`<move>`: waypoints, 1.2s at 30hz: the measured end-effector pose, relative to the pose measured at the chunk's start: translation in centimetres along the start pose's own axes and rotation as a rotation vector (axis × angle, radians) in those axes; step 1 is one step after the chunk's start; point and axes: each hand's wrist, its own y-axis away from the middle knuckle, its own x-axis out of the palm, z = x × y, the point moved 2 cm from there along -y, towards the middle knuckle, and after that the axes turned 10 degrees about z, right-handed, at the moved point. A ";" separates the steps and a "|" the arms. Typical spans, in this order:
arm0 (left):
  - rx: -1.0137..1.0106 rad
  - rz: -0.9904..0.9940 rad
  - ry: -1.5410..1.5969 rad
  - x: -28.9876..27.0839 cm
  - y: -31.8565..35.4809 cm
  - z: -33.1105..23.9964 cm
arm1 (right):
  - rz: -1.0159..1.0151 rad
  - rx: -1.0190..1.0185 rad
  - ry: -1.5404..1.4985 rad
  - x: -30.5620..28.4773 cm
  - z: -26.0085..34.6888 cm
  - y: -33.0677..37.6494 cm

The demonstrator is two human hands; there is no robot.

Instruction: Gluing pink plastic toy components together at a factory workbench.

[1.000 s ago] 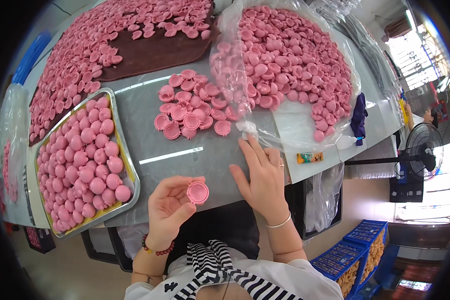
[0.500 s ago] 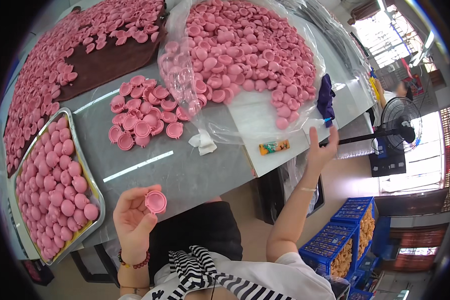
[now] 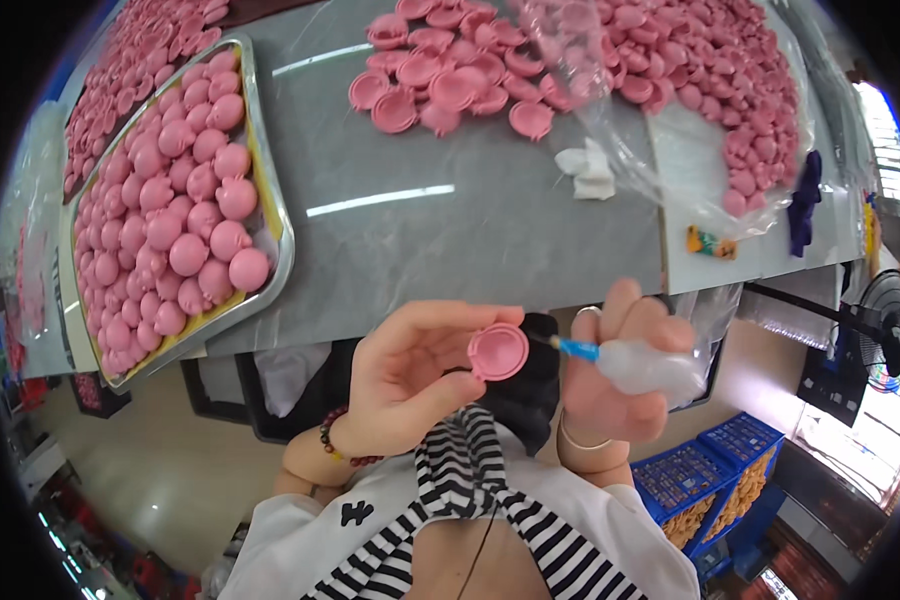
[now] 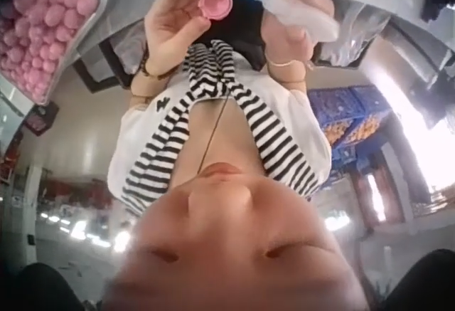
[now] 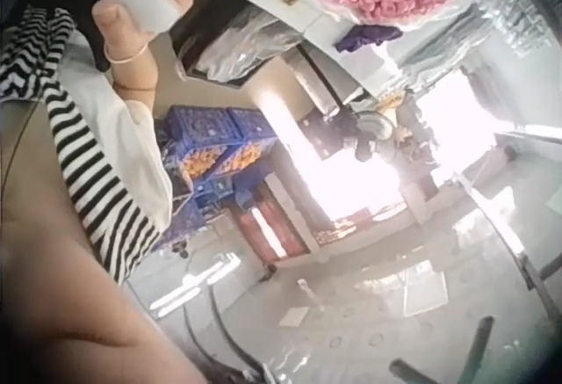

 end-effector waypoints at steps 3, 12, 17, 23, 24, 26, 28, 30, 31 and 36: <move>0.006 -0.028 -0.069 0.1 0.1 0.1 | 0.018 -0.184 0.294 -0.1 0.5 -0.2; 0.012 -0.064 -0.141 -0.3 0.7 0.0 | 0.078 -0.215 0.643 1.4 0.9 0.4; -0.006 -0.061 -0.127 -0.2 0.6 -0.1 | 0.085 -0.189 0.672 1.6 0.9 0.4; -0.048 -0.159 -0.153 0.1 0.4 -0.2 | 0.061 -0.202 0.678 1.2 0.8 0.4; -0.043 -0.159 -0.155 0.0 0.4 -0.2 | 0.031 -0.238 0.646 1.1 0.9 0.4; 0.017 -0.087 -0.156 -0.2 0.3 -0.2 | 0.031 -0.223 0.667 1.2 1.0 0.2; 0.018 -0.089 -0.159 -0.2 0.3 -0.1 | 0.027 -0.201 0.690 1.5 0.8 0.1; 0.018 -0.091 -0.162 -0.2 0.3 -0.1 | 0.046 -0.164 0.743 1.6 0.6 0.0; 0.025 -0.102 -0.160 -0.2 0.3 -0.1 | 0.047 -0.165 0.743 1.7 0.7 0.0; 0.045 -0.113 -0.170 -0.1 0.0 0.0 | -0.043 -0.198 0.714 1.2 0.6 0.4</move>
